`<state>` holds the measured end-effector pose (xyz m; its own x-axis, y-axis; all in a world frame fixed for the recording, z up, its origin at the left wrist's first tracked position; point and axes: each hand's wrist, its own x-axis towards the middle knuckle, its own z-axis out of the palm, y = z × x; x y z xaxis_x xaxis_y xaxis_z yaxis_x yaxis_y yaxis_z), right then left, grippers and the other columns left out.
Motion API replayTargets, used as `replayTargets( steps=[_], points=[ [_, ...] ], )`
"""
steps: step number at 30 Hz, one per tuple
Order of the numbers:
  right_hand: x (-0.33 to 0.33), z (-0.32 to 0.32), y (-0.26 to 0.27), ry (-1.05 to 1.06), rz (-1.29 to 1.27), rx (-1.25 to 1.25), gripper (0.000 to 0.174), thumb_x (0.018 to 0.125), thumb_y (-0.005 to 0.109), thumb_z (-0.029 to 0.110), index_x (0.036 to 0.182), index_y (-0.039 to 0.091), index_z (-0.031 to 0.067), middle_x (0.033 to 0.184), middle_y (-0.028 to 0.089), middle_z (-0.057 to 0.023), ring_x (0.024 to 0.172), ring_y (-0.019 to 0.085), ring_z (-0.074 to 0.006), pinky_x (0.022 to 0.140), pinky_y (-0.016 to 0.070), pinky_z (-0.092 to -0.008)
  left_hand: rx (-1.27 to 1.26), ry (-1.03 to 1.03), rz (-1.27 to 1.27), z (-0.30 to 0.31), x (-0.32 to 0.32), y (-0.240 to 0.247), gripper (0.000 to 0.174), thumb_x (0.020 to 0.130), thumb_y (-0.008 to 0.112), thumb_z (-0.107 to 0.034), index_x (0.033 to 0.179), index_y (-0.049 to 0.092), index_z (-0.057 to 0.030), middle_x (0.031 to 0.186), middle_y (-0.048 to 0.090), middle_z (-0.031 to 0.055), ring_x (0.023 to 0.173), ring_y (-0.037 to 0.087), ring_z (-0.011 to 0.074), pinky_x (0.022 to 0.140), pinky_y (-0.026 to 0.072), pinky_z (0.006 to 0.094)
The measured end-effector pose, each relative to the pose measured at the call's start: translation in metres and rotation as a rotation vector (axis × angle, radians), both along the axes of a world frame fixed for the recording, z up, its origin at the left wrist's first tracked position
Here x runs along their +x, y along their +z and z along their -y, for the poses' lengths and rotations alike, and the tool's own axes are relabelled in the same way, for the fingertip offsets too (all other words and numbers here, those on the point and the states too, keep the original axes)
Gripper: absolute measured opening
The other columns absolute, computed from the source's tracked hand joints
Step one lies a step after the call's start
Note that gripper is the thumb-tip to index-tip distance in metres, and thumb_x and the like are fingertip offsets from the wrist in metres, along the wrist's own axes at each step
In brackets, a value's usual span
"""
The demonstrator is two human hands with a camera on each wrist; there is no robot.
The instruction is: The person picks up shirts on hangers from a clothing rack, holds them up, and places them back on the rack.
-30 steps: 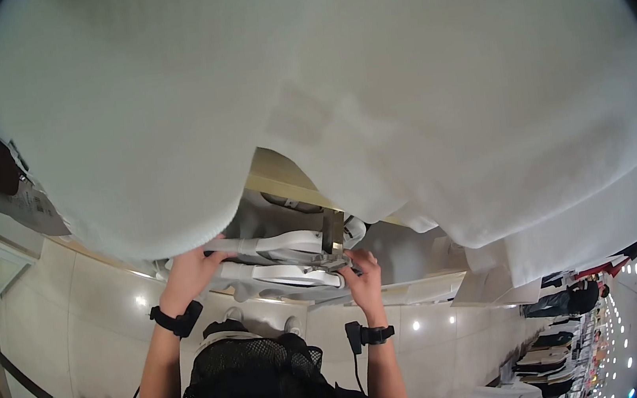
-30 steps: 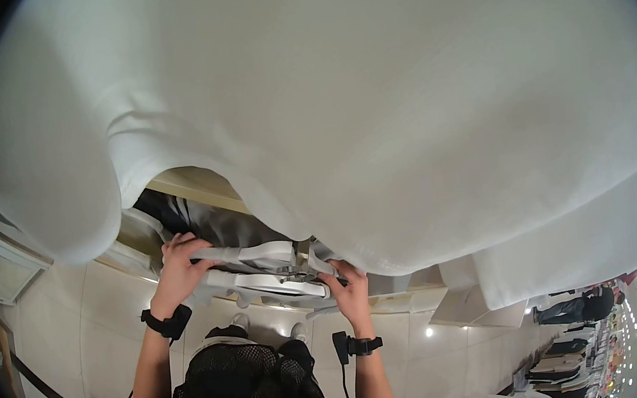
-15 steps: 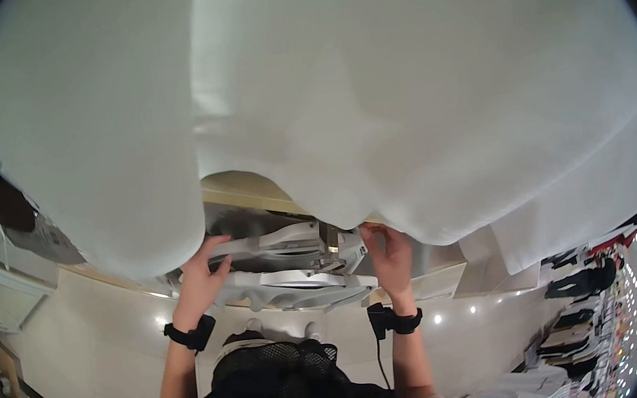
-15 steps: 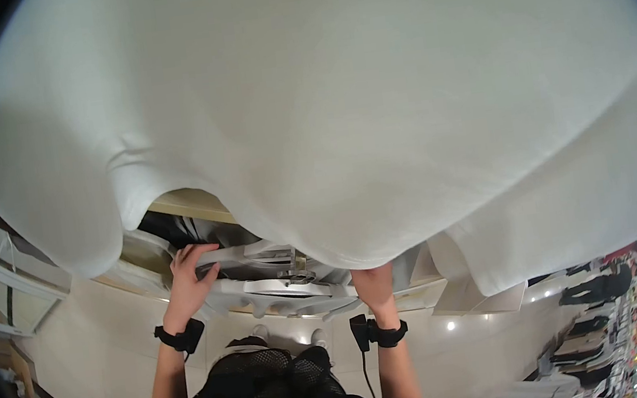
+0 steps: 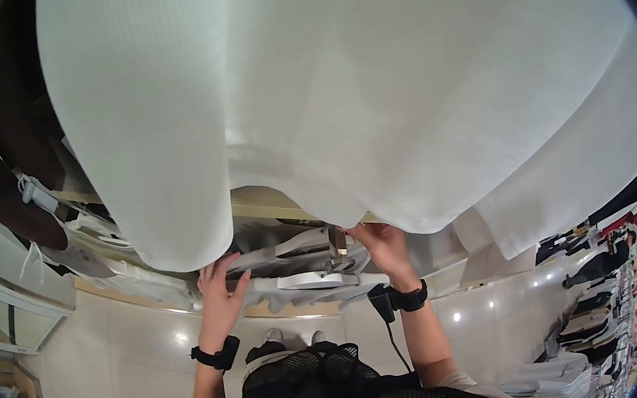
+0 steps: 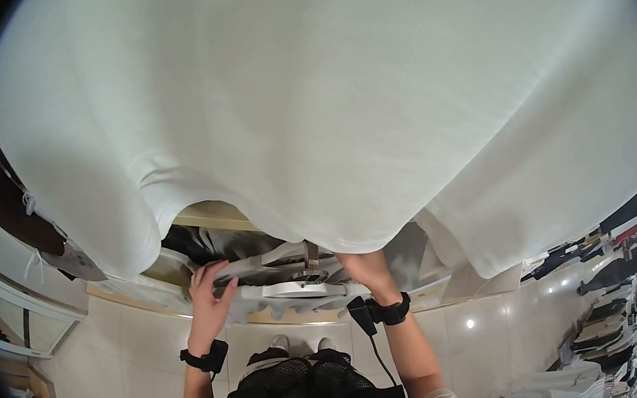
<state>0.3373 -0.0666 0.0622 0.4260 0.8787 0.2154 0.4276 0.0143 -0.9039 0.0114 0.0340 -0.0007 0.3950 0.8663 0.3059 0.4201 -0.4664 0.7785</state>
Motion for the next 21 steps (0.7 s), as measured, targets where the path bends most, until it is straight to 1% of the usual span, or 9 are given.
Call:
replayTargets(
  steps=[2, 3, 5, 6, 8, 12, 14, 15, 21],
  points=[
    [0.001, -0.003, -0.005, -0.001, -0.129, 0.074, 0.039, 0.091, 0.078, 0.005, 0.129, 0.071, 0.0005, 0.123, 0.076, -0.0162, 0.114, 0.07, -0.0322, 0.101, 0.0534, -0.0411, 0.025, 0.022, 0.005, 0.01, 0.0, 0.002, 0.042, 0.096, 0.077, -0.017, 0.136, 0.068, -0.0094, 0.137, 0.066, 0.0128, 0.133, 0.055, 0.0359, 0.117, 0.0385, 0.0472],
    [0.002, -0.005, -0.005, 0.008, -0.136, 0.079, 0.039, 0.091, 0.078, 0.005, 0.129, 0.071, 0.0005, 0.123, 0.076, -0.0162, 0.114, 0.07, -0.0322, 0.101, 0.0534, -0.0411, 0.044, 0.041, 0.012, 0.016, -0.001, 0.004, 0.041, 0.096, 0.077, -0.016, 0.135, 0.068, -0.0084, 0.136, 0.067, 0.0132, 0.133, 0.056, 0.0358, 0.116, 0.0394, 0.0472],
    [0.005, -0.008, -0.007, 0.057, 0.06, 0.128, 0.03, 0.101, 0.074, -0.002, 0.13, 0.069, -0.0048, 0.118, 0.078, -0.0146, 0.11, 0.075, -0.0223, 0.098, 0.0614, -0.0371, 0.029, 0.048, 0.021, 0.026, -0.004, 0.01, 0.039, 0.097, 0.076, -0.017, 0.134, 0.068, -0.0081, 0.136, 0.066, 0.0133, 0.133, 0.055, 0.036, 0.116, 0.0388, 0.0481],
    [0.001, -0.008, -0.001, 0.063, 0.05, 0.134, 0.03, 0.101, 0.074, -0.002, 0.13, 0.069, -0.0048, 0.118, 0.078, -0.0146, 0.11, 0.075, -0.0223, 0.098, 0.0614, -0.0371, 0.009, 0.045, 0.038, 0.032, -0.005, 0.013, 0.037, 0.098, 0.076, -0.018, 0.132, 0.068, -0.0077, 0.136, 0.066, 0.0133, 0.134, 0.055, 0.0362, 0.116, 0.0382, 0.0489],
    [-0.013, -0.007, 0.015, 0.119, -0.184, 0.242, 0.03, 0.1, 0.074, -0.002, 0.13, 0.069, -0.0049, 0.116, 0.078, -0.0145, 0.108, 0.076, -0.0224, 0.097, 0.0621, -0.0368, -0.013, 0.096, 0.067, 0.044, -0.009, 0.012, 0.034, 0.098, 0.075, -0.016, 0.13, 0.069, -0.0065, 0.132, 0.067, 0.014, 0.129, 0.058, 0.0367, 0.113, 0.0414, 0.0476],
    [-0.013, -0.012, 0.022, 0.191, -0.373, 0.227, 0.029, 0.1, 0.074, -0.002, 0.129, 0.069, -0.0047, 0.116, 0.078, -0.0141, 0.108, 0.076, -0.023, 0.098, 0.0623, -0.0371, -0.034, 0.293, 0.154, 0.074, -0.006, 0.009, 0.021, 0.101, 0.072, -0.011, 0.122, 0.071, -0.0036, 0.12, 0.072, 0.0158, 0.116, 0.065, 0.0361, 0.105, 0.0483, 0.044],
    [-0.011, -0.012, 0.024, 0.174, -0.388, 0.155, 0.029, 0.099, 0.075, 0.0, 0.127, 0.07, -0.0034, 0.114, 0.078, -0.0116, 0.101, 0.076, -0.0199, 0.091, 0.0624, -0.0346, -0.057, 0.354, 0.168, 0.095, -0.003, 0.015, 0.019, 0.103, 0.071, -0.011, 0.12, 0.072, -0.0028, 0.117, 0.073, 0.0157, 0.114, 0.066, 0.0347, 0.105, 0.0487, 0.0432],
    [-0.016, -0.013, 0.032, 0.226, -0.422, 0.223, 0.028, 0.098, 0.077, 0.004, 0.125, 0.07, -0.0017, 0.107, 0.078, -0.0084, 0.092, 0.074, -0.016, 0.08, 0.0593, -0.031, -0.093, 0.405, 0.195, 0.107, -0.002, 0.017, 0.017, 0.104, 0.07, -0.012, 0.118, 0.072, -0.0019, 0.115, 0.073, 0.0155, 0.112, 0.067, 0.0332, 0.104, 0.0491, 0.0423],
    [-0.024, -0.018, 0.061, 0.262, -0.486, 0.196, 0.016, 0.096, 0.079, 0.007, 0.11, 0.075, 0.0018, 0.09, 0.075, -0.0022, 0.078, 0.067, -0.0074, 0.066, 0.0506, -0.0257, -0.104, 0.535, 0.155, 0.17, -0.004, 0.016, 0.015, 0.104, 0.07, -0.011, 0.114, 0.073, 0.0003, 0.115, 0.075, 0.0138, 0.111, 0.069, 0.0288, 0.102, 0.0507, 0.0401]
  ],
)
